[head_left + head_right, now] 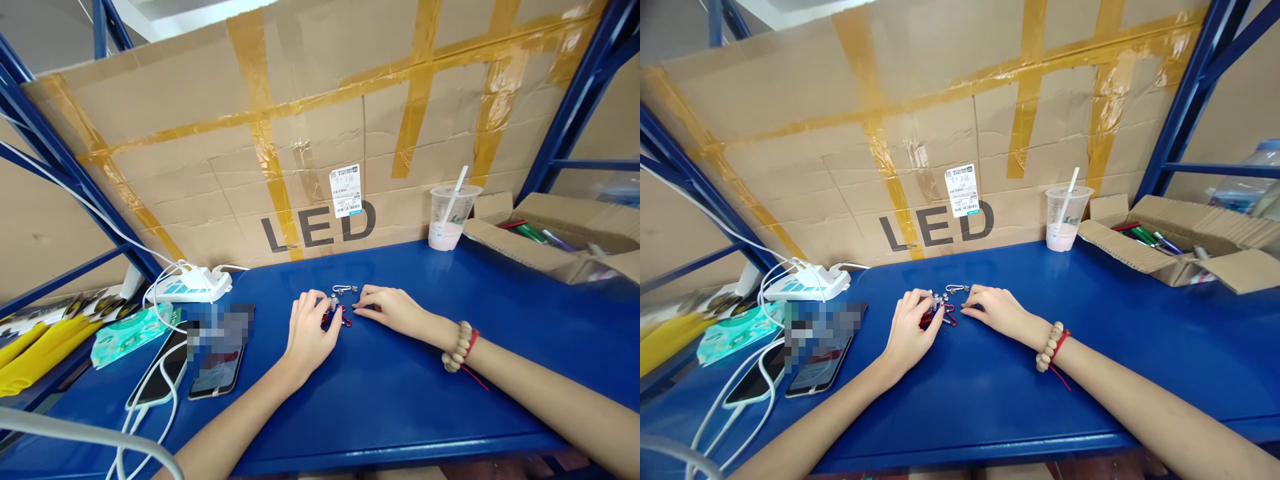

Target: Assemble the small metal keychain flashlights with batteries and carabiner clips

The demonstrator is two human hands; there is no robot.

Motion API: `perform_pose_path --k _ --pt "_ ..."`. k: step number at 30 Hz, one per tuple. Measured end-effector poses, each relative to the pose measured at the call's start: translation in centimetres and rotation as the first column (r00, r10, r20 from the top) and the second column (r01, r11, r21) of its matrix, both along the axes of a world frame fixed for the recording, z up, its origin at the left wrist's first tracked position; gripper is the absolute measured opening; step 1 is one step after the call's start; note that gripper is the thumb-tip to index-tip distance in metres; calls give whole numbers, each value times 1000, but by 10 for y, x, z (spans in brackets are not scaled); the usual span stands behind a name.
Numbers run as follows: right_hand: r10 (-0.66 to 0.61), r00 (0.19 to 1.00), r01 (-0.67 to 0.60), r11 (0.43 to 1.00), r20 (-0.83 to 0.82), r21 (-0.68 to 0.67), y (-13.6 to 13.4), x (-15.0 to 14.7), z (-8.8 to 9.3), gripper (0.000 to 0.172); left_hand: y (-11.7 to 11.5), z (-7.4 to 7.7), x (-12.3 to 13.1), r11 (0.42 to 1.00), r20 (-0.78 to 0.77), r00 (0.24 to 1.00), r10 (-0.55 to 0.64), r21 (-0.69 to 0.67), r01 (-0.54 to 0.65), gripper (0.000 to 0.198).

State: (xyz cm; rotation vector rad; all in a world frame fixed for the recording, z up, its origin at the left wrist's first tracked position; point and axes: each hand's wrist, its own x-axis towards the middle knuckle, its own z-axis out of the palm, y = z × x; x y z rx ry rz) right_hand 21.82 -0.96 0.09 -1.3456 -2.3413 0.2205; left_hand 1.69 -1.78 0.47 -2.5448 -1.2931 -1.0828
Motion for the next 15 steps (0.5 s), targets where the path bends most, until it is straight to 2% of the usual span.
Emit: perform_pose_path --k 9,15 --pt "17 1000 -17 1000 15 -8 -1 0 1 28 4 -5 1 997 23 1000 9 -78 -7 19" --pt "13 1000 -13 1000 10 -3 -2 0 1 29 7 -6 0 994 31 998 -54 -97 57 17"
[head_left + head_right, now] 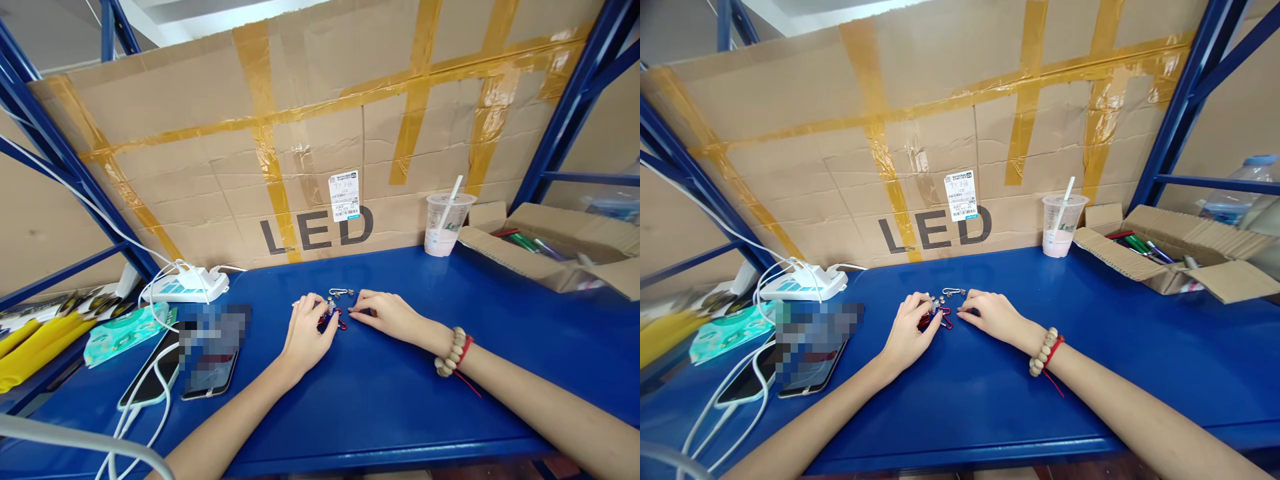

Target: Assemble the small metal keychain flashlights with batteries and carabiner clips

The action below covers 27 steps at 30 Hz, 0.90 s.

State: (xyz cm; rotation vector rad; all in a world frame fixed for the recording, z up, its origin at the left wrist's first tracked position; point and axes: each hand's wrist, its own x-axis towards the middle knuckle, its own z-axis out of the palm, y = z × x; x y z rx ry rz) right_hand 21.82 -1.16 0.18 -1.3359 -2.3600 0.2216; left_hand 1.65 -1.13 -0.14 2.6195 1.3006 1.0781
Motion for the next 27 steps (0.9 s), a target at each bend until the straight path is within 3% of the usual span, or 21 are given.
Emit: perform_pose_path --k 9,27 --pt "9 1000 -9 1000 4 -2 0 1 -1 29 0 3 -2 996 -17 1000 4 91 -3 16" --pt "9 1000 -9 1000 7 0 0 0 0 29 0 1 -1 996 -36 998 46 73 -43 15"
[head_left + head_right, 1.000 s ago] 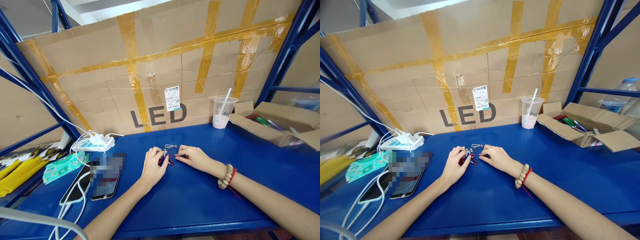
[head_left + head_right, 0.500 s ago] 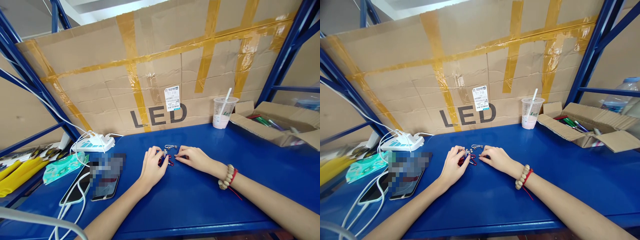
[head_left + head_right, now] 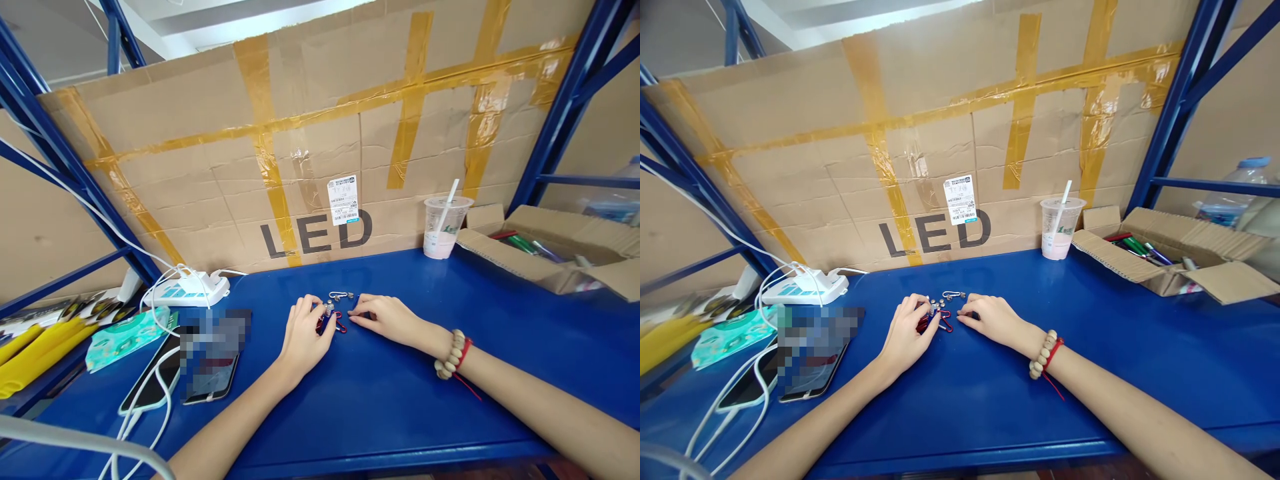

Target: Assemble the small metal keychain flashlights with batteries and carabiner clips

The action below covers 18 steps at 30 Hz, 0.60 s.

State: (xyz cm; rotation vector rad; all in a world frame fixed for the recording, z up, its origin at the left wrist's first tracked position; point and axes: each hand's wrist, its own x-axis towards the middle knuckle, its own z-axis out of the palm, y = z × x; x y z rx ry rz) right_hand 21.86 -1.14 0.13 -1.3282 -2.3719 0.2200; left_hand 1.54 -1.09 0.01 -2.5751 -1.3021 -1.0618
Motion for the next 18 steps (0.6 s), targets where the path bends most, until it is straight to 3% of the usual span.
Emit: perform_pose_path --k 18 --pt "-30 999 30 999 28 -15 -1 -1 -1 29 1 1 -1 1000 -31 999 6 -24 -6 18"
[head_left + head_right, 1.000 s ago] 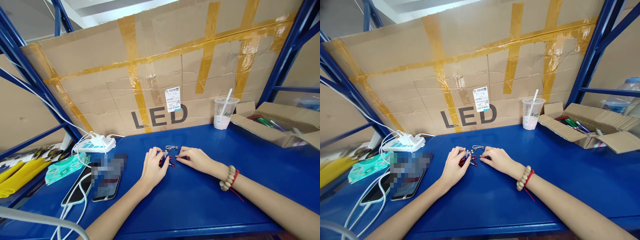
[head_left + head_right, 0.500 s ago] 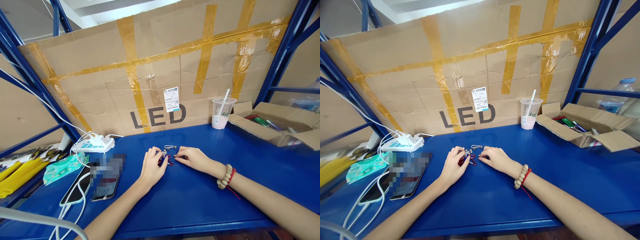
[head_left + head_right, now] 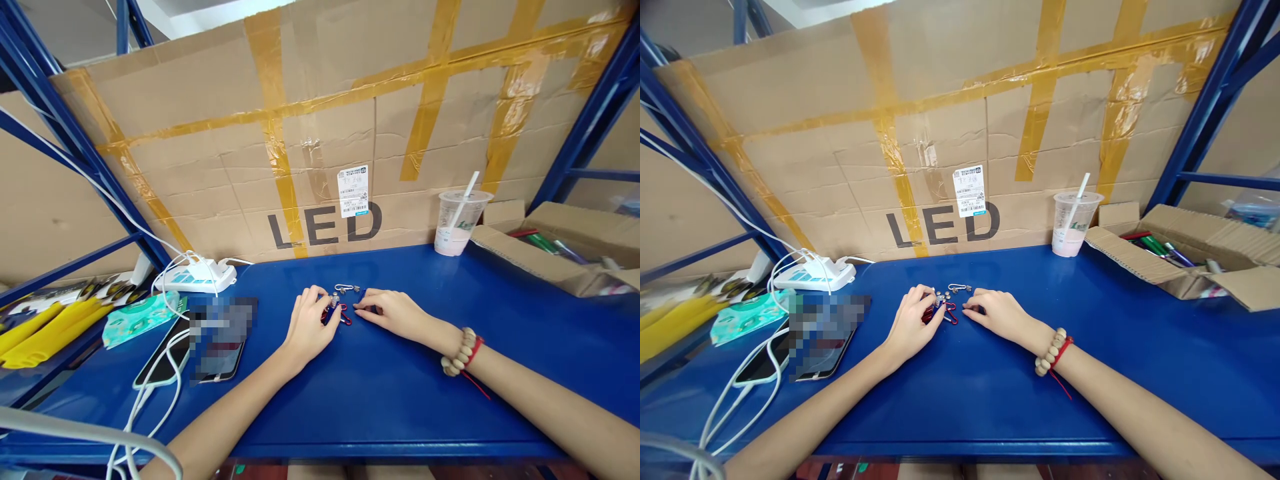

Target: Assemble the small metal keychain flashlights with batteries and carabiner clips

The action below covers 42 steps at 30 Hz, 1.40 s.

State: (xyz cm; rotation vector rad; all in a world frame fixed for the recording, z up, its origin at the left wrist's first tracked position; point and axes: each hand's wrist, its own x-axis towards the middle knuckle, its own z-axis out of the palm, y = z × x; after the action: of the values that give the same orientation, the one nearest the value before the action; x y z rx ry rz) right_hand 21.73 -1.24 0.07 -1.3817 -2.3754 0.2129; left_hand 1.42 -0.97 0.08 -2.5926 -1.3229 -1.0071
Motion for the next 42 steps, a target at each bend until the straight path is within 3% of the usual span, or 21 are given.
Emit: perform_pose_path --k 42 --pt "-6 1000 5 999 -22 -47 1 -2 2 21 1 1 -2 1000 0 1000 -8 3 8 20"
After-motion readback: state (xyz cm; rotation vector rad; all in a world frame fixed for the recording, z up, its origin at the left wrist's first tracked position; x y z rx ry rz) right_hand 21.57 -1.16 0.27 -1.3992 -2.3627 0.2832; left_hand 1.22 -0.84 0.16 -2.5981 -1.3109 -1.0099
